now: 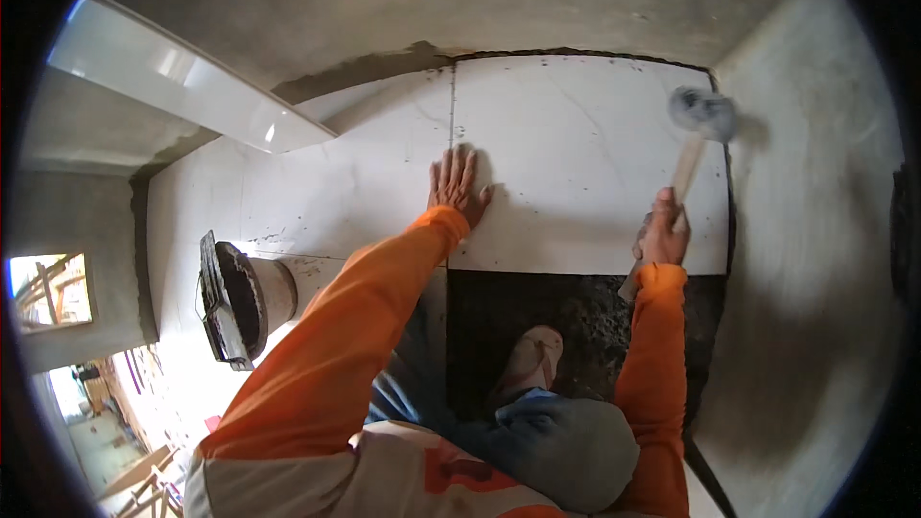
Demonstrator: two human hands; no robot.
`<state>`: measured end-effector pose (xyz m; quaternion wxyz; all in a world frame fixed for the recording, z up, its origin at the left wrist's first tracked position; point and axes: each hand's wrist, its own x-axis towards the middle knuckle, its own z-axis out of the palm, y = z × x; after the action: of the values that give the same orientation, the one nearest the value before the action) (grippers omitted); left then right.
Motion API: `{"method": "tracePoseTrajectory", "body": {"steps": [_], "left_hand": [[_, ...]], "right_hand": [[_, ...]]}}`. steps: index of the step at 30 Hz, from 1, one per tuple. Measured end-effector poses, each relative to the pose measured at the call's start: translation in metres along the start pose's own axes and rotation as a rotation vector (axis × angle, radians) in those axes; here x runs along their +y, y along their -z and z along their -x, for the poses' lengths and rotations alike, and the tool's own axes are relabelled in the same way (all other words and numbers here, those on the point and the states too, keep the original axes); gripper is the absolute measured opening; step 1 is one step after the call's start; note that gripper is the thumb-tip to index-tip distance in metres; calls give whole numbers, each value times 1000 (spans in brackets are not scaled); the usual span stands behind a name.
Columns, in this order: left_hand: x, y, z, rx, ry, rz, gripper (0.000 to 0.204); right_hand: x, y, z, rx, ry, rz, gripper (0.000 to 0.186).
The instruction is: The person taps a floor tile with a rubber mallet to level it, uses a trowel to spread mortar on the floor, and applies mortar to the back of another tile before positioning it.
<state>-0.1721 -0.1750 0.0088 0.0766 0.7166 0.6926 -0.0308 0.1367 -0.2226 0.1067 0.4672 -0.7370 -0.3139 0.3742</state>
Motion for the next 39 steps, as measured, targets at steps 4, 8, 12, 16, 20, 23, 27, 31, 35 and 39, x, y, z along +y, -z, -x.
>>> {"method": "tracePoseTrajectory", "body": {"steps": [4, 8, 12, 16, 20, 23, 27, 31, 35, 39], "left_hand": [[-22, 2, -70, 72, -233, -27, 68], [-56, 14, -151, 168, -132, -26, 73], [-46, 15, -164, 117, -237, -23, 75], [-51, 8, -166, 199, -277, -55, 75], [-25, 3, -108, 173, -467, 56, 77], [-12, 12, -19, -20, -678, 190, 81], [6, 35, 142, -525, -1002, 663, 55], [-43, 119, 229, -762, -1208, 136, 48], [-126, 181, 224, -631, -1151, -46, 57], [-134, 187, 114, -425, -803, -367, 67]], "right_hand": [[-53, -31, 14, -6, 175, -353, 42], [-42, -41, 19, -131, 197, -298, 42], [-12, -44, 22, -53, 76, -229, 39], [-3, -64, 23, -82, 9, -235, 38], [27, -63, 13, -58, 179, -126, 35], [-7, -78, 32, -102, 70, -282, 34], [-4, -75, 43, -136, 20, -186, 36], [15, -52, 38, -158, -20, -47, 39], [20, -58, 28, -234, -153, -13, 42], [28, -65, 26, -260, -183, 101, 42]]}}
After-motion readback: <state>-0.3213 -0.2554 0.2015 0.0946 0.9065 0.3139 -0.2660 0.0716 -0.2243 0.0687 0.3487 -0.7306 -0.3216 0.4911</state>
